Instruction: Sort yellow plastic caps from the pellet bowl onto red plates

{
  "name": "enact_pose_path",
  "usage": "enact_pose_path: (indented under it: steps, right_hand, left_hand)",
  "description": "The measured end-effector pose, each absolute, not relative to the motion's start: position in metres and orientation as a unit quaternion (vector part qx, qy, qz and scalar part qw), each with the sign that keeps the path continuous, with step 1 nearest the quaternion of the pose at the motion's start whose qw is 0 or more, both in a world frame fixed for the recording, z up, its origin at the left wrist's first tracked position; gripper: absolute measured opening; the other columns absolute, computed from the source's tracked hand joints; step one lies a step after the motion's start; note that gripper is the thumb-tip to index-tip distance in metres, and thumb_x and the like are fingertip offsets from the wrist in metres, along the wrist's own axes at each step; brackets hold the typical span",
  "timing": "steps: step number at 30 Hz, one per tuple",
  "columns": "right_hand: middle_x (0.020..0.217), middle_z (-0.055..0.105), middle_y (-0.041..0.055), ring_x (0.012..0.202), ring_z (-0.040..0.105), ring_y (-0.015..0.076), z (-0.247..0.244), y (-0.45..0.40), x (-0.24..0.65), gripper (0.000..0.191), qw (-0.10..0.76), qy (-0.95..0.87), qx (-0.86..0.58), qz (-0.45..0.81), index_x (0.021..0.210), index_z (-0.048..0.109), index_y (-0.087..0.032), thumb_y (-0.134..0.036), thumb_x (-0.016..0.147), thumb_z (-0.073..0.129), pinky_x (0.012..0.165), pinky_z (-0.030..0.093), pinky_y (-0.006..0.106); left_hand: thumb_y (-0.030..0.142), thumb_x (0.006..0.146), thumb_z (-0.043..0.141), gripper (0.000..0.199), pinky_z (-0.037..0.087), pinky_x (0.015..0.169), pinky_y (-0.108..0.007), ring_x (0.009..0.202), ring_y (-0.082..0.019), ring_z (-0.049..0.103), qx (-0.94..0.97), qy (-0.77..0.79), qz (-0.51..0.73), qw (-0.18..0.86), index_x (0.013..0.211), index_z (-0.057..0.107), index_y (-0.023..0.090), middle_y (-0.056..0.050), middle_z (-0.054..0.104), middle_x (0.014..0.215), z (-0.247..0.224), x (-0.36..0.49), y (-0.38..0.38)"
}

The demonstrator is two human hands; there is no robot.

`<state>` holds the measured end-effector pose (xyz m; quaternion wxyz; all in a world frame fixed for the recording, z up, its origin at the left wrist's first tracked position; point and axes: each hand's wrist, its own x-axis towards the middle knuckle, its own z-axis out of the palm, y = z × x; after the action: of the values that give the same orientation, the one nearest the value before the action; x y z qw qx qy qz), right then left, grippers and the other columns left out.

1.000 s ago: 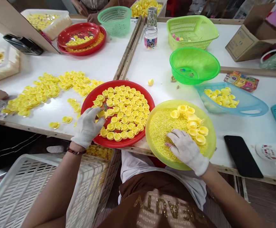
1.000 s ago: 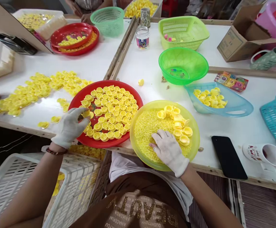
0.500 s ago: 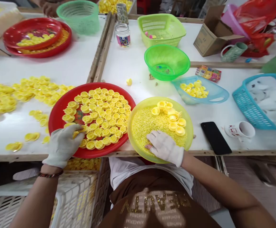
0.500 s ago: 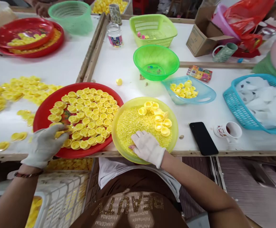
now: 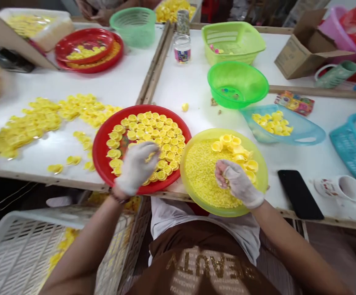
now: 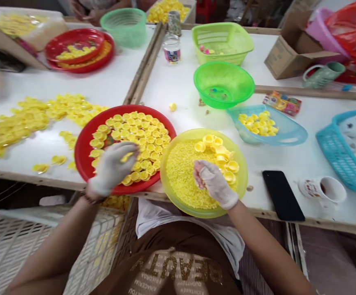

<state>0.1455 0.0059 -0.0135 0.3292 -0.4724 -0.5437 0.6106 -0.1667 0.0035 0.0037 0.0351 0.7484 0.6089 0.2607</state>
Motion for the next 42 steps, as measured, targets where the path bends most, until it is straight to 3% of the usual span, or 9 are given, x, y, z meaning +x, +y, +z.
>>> enact_pose_path:
  steps: [2,6,10,16,24,29,35,39,42]
  right_hand:
    - [0.061,0.042,-0.0042,0.047,0.036,0.0103,-0.012,0.008,0.146,0.037,0.331,-0.489,-0.456,0.666,0.078,0.050,-0.023,-0.055,0.097,0.050,0.042,0.031,0.025]
    - [0.060,0.038,-0.0041,0.049,0.031,0.0115,-0.011,0.009,0.146,0.034,0.354,-0.408,-0.456,0.707,0.077,0.048,-0.025,-0.054,0.092,0.059,0.044,0.024,0.027]
    - [0.059,0.036,-0.0039,0.048,0.031,0.0123,-0.010,0.007,0.147,0.034,0.388,-0.398,-0.462,0.691,0.076,0.047,-0.026,-0.054,0.093,0.056,0.046,0.023,0.029]
    - [0.060,0.036,-0.0065,0.048,0.031,0.0102,0.008,0.029,0.137,0.045,0.501,-0.397,-0.461,0.616,0.075,0.037,-0.025,-0.064,0.091,0.054,0.044,0.025,0.026]
    - [0.057,0.041,-0.0083,0.046,0.037,0.0072,0.004,0.077,0.106,0.043,0.614,-0.392,-0.377,0.572,0.073,0.041,-0.024,-0.059,0.093,0.058,0.044,0.031,0.023]
    - [0.059,0.042,-0.0079,0.050,0.046,0.0071,-0.008,0.082,0.102,0.045,0.619,-0.401,-0.389,0.552,0.072,0.042,-0.023,-0.059,0.093,0.058,0.050,0.037,0.023]
    - [0.058,0.038,-0.0089,0.045,0.032,0.0057,0.007,0.066,0.126,0.042,0.614,-0.361,-0.398,0.579,0.075,0.040,-0.023,-0.057,0.092,0.060,0.043,0.026,0.021]
    - [0.059,0.038,-0.0083,0.045,0.030,0.0060,0.008,0.033,0.148,0.040,0.558,-0.394,-0.446,0.579,0.075,0.042,-0.023,-0.054,0.094,0.059,0.043,0.024,0.023]
    - [0.061,0.043,-0.0060,0.050,0.039,0.0083,0.003,0.007,0.165,0.035,0.459,-0.518,-0.497,0.523,0.074,0.045,-0.022,-0.047,0.098,0.053,0.049,0.033,0.025]
  left_hand:
    - [0.025,0.095,0.049,0.023,0.052,0.086,-0.034,0.096,-0.020,0.068,0.807,0.543,0.218,0.080,0.103,0.070,0.019,-0.008,0.073,0.107,0.006,-0.113,0.032]
    - [0.018,0.092,0.046,0.026,0.048,0.083,-0.037,0.094,-0.021,0.068,0.851,0.504,0.129,0.069,0.106,0.068,0.016,-0.010,0.072,0.104,0.004,-0.029,0.079]
    - [0.018,0.092,0.031,0.039,0.045,0.079,-0.033,0.092,-0.016,0.068,0.852,0.505,0.100,0.096,0.098,0.069,0.012,-0.005,0.073,0.094,0.008,-0.004,0.086]
    - [0.019,0.083,0.053,0.021,0.049,0.068,-0.032,0.075,-0.021,0.067,0.818,0.545,0.072,0.172,0.078,0.073,0.018,-0.009,0.073,0.080,0.010,-0.014,0.077]
    - [0.022,0.091,0.047,0.027,0.047,0.072,-0.031,0.079,-0.021,0.066,0.803,0.544,0.169,0.173,0.094,0.073,0.018,-0.008,0.073,0.088,0.005,-0.042,0.052]
    - [0.028,0.094,0.051,0.025,0.049,0.082,-0.035,0.088,-0.022,0.066,0.790,0.563,0.194,0.146,0.107,0.070,0.017,-0.009,0.071,0.102,-0.004,-0.058,0.033]
    - [0.029,0.091,0.058,0.026,0.050,0.086,-0.040,0.098,-0.027,0.065,0.835,0.517,0.148,0.120,0.113,0.067,0.019,-0.010,0.067,0.112,-0.007,-0.040,0.036]
    - [0.027,0.090,0.059,0.023,0.051,0.085,-0.045,0.098,-0.030,0.065,0.863,0.480,0.113,0.112,0.109,0.067,0.017,-0.013,0.066,0.109,-0.009,-0.022,0.049]
    - [0.029,0.089,0.063,0.021,0.053,0.086,-0.041,0.095,-0.025,0.066,0.840,0.482,0.176,0.178,0.106,0.065,0.016,-0.011,0.069,0.105,-0.012,-0.022,0.053]
